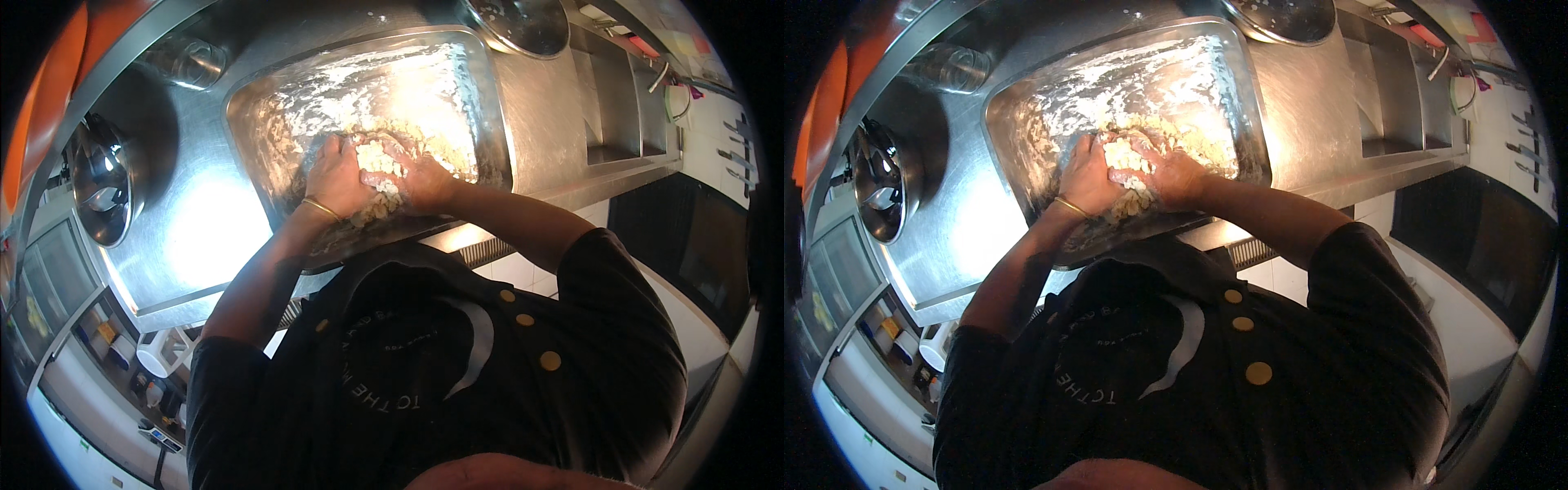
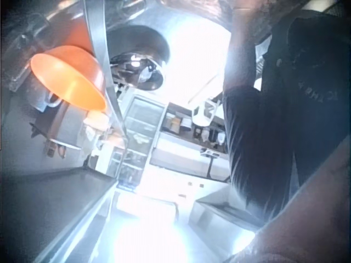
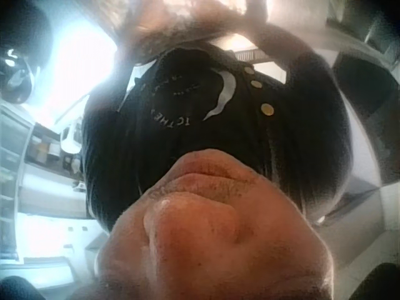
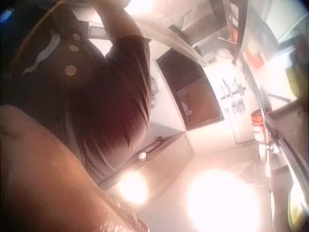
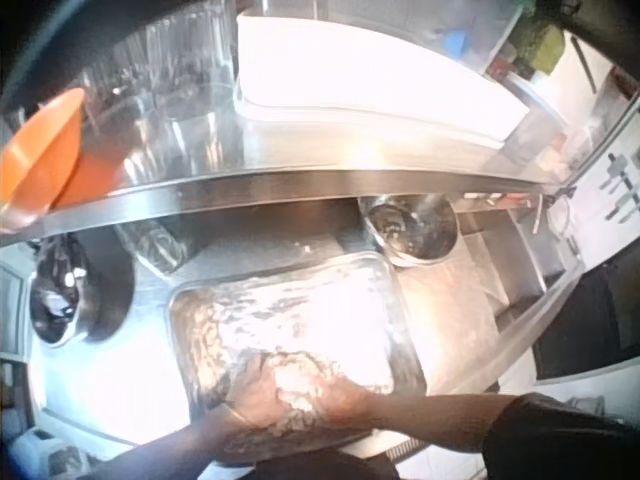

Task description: The person kneads a white dough mass in a rectangular metal tray on a stainless steel counter, pressing and folding it repeatedly with both hands.

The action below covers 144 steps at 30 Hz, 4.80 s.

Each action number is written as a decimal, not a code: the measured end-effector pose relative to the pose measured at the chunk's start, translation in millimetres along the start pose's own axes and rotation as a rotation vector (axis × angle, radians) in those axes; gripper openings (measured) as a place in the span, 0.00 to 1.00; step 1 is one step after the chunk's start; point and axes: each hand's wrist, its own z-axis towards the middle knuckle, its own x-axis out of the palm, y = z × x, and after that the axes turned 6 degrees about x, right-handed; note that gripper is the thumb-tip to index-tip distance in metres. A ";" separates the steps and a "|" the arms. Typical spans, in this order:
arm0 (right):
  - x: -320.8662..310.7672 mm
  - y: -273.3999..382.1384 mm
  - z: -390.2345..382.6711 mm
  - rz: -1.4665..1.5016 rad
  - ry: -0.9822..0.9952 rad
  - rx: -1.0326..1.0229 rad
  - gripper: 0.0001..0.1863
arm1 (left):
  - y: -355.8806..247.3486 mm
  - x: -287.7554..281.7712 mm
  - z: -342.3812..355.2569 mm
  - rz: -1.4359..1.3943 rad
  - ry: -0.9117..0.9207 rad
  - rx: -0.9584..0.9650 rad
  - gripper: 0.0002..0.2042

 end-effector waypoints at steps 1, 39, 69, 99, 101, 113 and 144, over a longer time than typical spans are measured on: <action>4.2 -0.9 1.9 -0.012 -0.047 0.016 0.40 | -6.0 -4.8 2.2 0.000 0.011 -0.040 0.32; 71.7 -67.0 20.2 0.014 -0.138 -0.024 0.36 | 35.5 -2.3 3.0 0.221 -0.019 0.424 0.47; -54.2 10.0 -35.2 0.372 -0.092 0.419 0.40 | 49.7 -8.3 28.2 -0.498 0.536 -0.028 0.28; 47.2 -15.8 10.4 0.113 -0.244 0.244 0.33 | 14.3 15.3 22.1 0.070 -0.345 0.387 0.28; 43.5 -16.0 17.2 0.116 -0.235 0.283 0.38 | 8.0 13.7 29.4 0.056 -0.462 0.339 0.20; 10.0 -0.7 35.1 0.332 -0.275 0.574 0.41 | 8.5 -0.4 73.7 -0.084 -0.308 -0.183 0.29; 10.1 -31.2 -20.3 -0.243 0.045 0.014 0.19 | 24.0 -0.2 -10.1 0.385 -0.049 0.458 0.56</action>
